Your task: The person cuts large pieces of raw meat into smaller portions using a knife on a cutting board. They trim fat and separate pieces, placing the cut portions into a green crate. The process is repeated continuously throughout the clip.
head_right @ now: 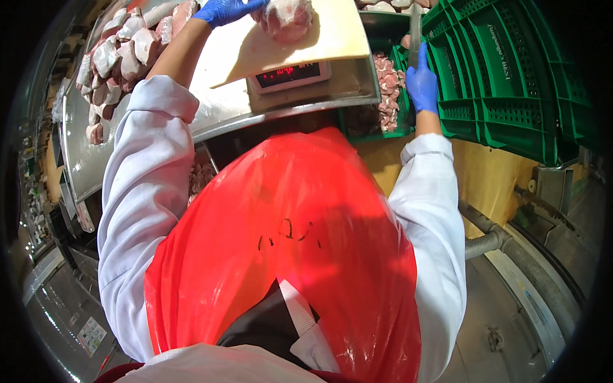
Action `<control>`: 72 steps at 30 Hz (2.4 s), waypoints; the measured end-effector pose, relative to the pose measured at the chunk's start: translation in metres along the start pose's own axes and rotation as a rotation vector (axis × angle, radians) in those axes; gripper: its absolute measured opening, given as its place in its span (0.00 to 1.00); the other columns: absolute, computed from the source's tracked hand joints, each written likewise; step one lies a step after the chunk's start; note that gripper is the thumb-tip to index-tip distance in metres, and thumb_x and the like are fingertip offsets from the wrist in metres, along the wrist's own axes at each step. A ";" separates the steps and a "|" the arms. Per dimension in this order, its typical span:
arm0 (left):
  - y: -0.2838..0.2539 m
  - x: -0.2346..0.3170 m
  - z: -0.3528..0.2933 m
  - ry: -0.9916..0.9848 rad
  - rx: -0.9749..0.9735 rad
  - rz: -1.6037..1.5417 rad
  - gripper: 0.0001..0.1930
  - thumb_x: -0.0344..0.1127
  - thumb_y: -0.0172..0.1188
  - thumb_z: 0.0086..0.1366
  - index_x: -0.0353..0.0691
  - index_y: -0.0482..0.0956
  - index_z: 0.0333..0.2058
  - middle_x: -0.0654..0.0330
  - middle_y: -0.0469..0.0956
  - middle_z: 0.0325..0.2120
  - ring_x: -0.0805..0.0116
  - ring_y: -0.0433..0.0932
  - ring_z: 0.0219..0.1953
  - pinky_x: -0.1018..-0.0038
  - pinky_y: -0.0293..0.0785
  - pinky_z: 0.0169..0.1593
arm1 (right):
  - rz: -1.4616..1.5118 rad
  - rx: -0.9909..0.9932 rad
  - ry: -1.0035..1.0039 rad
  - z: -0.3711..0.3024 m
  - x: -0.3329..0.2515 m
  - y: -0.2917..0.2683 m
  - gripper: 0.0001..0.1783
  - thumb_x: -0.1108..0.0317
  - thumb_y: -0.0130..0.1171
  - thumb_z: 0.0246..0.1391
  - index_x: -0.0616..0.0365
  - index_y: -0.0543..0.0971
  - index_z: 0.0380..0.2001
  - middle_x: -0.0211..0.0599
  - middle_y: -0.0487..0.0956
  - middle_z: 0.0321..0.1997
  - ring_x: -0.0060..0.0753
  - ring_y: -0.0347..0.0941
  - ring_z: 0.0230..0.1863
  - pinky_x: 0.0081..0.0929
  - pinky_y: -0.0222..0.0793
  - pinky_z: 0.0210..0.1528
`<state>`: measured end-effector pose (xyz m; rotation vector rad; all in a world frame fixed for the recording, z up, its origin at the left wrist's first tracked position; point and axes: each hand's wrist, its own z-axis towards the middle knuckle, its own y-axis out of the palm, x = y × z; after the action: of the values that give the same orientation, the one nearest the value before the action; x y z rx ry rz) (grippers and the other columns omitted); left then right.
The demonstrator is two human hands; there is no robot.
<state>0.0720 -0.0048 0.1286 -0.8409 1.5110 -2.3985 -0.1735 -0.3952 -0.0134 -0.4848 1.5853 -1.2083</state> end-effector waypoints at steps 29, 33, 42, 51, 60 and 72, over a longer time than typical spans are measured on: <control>0.050 0.035 0.004 -0.376 -0.053 0.071 0.35 0.55 0.66 0.47 0.36 0.76 0.51 0.37 0.77 0.45 0.39 0.75 0.50 0.53 0.71 0.56 | 0.426 -0.487 -0.095 0.002 -0.238 0.024 0.39 0.71 0.50 0.55 0.63 0.57 0.71 0.50 0.80 0.23 0.41 0.78 0.21 0.37 0.74 0.27; 0.057 0.032 0.005 -0.402 0.035 0.154 0.34 0.53 0.65 0.48 0.34 0.77 0.50 0.36 0.78 0.44 0.40 0.76 0.50 0.52 0.73 0.55 | 0.144 -0.429 -0.190 0.020 -0.233 0.045 0.36 0.72 0.49 0.54 0.67 0.59 0.68 0.64 0.80 0.27 0.58 0.80 0.27 0.48 0.75 0.31; 0.021 -0.020 0.008 0.224 -0.216 0.016 0.33 0.40 0.74 0.39 0.38 0.79 0.48 0.49 0.78 0.41 0.51 0.77 0.46 0.59 0.73 0.54 | -0.096 -0.291 -0.400 -0.086 -0.165 0.004 0.41 0.73 0.52 0.52 0.61 0.56 0.71 0.60 0.79 0.26 0.61 0.78 0.28 0.55 0.73 0.36; 0.006 -0.005 0.012 0.310 -0.363 0.005 0.39 0.44 0.79 0.36 0.42 0.79 0.51 0.52 0.77 0.43 0.50 0.74 0.50 0.59 0.71 0.56 | -0.123 -0.102 -0.022 -0.031 -0.073 -0.015 0.42 0.66 0.51 0.56 0.40 0.53 0.74 0.65 0.80 0.34 0.70 0.77 0.36 0.58 0.72 0.40; 0.011 0.015 0.004 0.165 -0.349 0.051 0.30 0.36 0.76 0.38 0.43 0.81 0.46 0.49 0.75 0.48 0.46 0.71 0.56 0.55 0.70 0.57 | 0.664 -0.390 -0.105 -0.055 -0.160 -0.015 0.39 0.66 0.53 0.56 0.48 0.59 0.72 0.54 0.79 0.24 0.39 0.77 0.18 0.38 0.77 0.27; 0.015 -0.005 -0.026 0.206 -0.244 0.160 0.31 0.31 0.79 0.39 0.50 0.83 0.47 0.53 0.73 0.56 0.48 0.69 0.61 0.58 0.68 0.63 | 0.623 -0.411 -0.207 -0.045 -0.186 0.021 0.39 0.72 0.48 0.56 0.55 0.57 0.73 0.48 0.79 0.24 0.36 0.74 0.15 0.34 0.76 0.26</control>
<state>0.0601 0.0107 0.1054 -0.5017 1.8990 -2.2738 -0.1377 -0.2192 0.0560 -0.3195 1.6338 -0.3538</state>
